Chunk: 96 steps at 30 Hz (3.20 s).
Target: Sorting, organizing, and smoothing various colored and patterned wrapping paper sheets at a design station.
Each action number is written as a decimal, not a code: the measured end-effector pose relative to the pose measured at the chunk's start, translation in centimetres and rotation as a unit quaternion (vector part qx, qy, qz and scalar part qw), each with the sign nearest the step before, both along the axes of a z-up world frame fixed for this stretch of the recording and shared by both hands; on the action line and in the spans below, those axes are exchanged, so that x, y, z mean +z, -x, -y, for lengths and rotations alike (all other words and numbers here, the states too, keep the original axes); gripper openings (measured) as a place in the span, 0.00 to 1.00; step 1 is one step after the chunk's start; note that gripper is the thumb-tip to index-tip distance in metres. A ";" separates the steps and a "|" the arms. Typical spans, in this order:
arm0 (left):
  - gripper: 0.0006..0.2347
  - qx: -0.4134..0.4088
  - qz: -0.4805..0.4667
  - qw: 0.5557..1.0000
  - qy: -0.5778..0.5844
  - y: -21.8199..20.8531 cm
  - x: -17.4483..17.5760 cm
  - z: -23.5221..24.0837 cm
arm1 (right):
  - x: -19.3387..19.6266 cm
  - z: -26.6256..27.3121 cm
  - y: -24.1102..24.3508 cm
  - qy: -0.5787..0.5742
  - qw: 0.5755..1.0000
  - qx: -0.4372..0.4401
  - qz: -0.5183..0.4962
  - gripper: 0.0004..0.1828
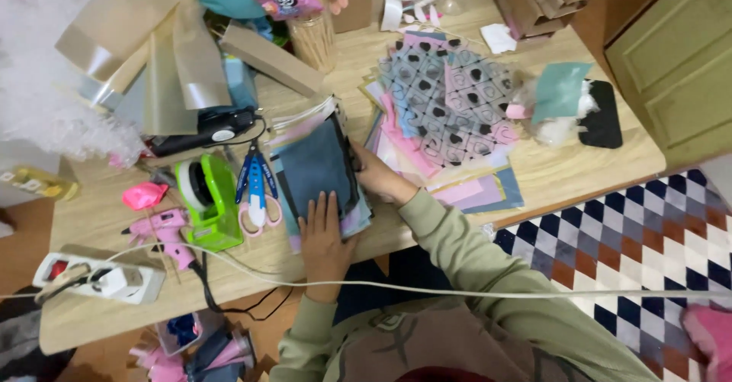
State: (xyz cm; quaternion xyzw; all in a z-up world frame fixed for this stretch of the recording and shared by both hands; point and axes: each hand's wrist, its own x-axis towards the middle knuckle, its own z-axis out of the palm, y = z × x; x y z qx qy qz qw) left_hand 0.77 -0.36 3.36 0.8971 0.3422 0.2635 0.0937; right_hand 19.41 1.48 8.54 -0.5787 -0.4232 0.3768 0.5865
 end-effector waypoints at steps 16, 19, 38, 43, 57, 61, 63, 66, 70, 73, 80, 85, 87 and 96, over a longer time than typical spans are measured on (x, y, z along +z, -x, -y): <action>0.37 0.004 -0.027 1.000 -0.015 -0.1 -2.5 -0.5 | 0.5 14.3 -13.5 0.204 0.850 -0.195 0.444 0.30; 0.37 0.010 -0.024 0.999 -0.034 0.0 -2.5 -0.3 | -0.8 15.5 -16.2 0.115 0.897 -0.244 0.351 0.26; 0.22 0.054 0.211 0.973 0.078 0.9 -6.2 -1.2 | 6.7 11.7 -6.6 -0.014 0.868 -0.107 0.484 0.23; 0.10 0.170 0.192 0.967 0.012 2.4 -14.1 -2.5 | 9.1 9.9 -3.8 0.067 0.922 0.072 0.375 0.32; 0.16 0.163 0.384 0.886 0.204 1.8 4.1 0.2 | -2.7 5.6 -1.1 0.164 0.777 0.023 0.608 0.46; 0.15 0.131 0.353 0.919 0.116 0.4 -2.0 -0.5 | -0.6 3.4 2.5 0.232 0.751 0.048 0.617 0.47; 0.20 0.050 0.313 0.948 0.007 0.2 0.3 -0.2 | -0.8 2.3 3.0 0.249 0.742 0.066 0.619 0.48; 0.21 0.053 0.191 0.978 -0.063 -0.2 -1.1 -0.3 | -3.3 1.3 3.8 0.290 0.650 0.059 0.700 0.46; 0.24 0.046 0.137 0.986 -0.083 -0.6 -1.4 -0.3 | -4.9 1.5 3.6 0.348 0.384 0.032 0.855 0.48; 0.30 0.030 0.037 0.998 -0.040 -0.3 -1.1 0.0 | -5.1 2.4 2.8 0.238 0.863 -0.015 0.445 0.40; 0.28 0.010 -0.022 0.999 -0.026 -0.3 0.3 0.0 | -2.1 6.4 -2.5 0.023 0.907 0.021 0.419 0.42; 0.32 0.007 -0.071 0.994 -0.083 -0.1 -2.5 -0.9 | 5.7 12.5 -5.7 -0.003 0.919 -0.116 0.378 0.19; 0.35 0.016 -0.077 0.993 -0.093 0.0 -1.9 -0.7 | 7.2 14.2 -7.7 0.076 0.863 -0.163 0.472 0.33; 0.38 0.012 -0.077 0.995 -0.063 -0.4 -0.3 -0.5 | 0.3 16.1 -14.0 0.073 0.859 -0.255 0.439 0.14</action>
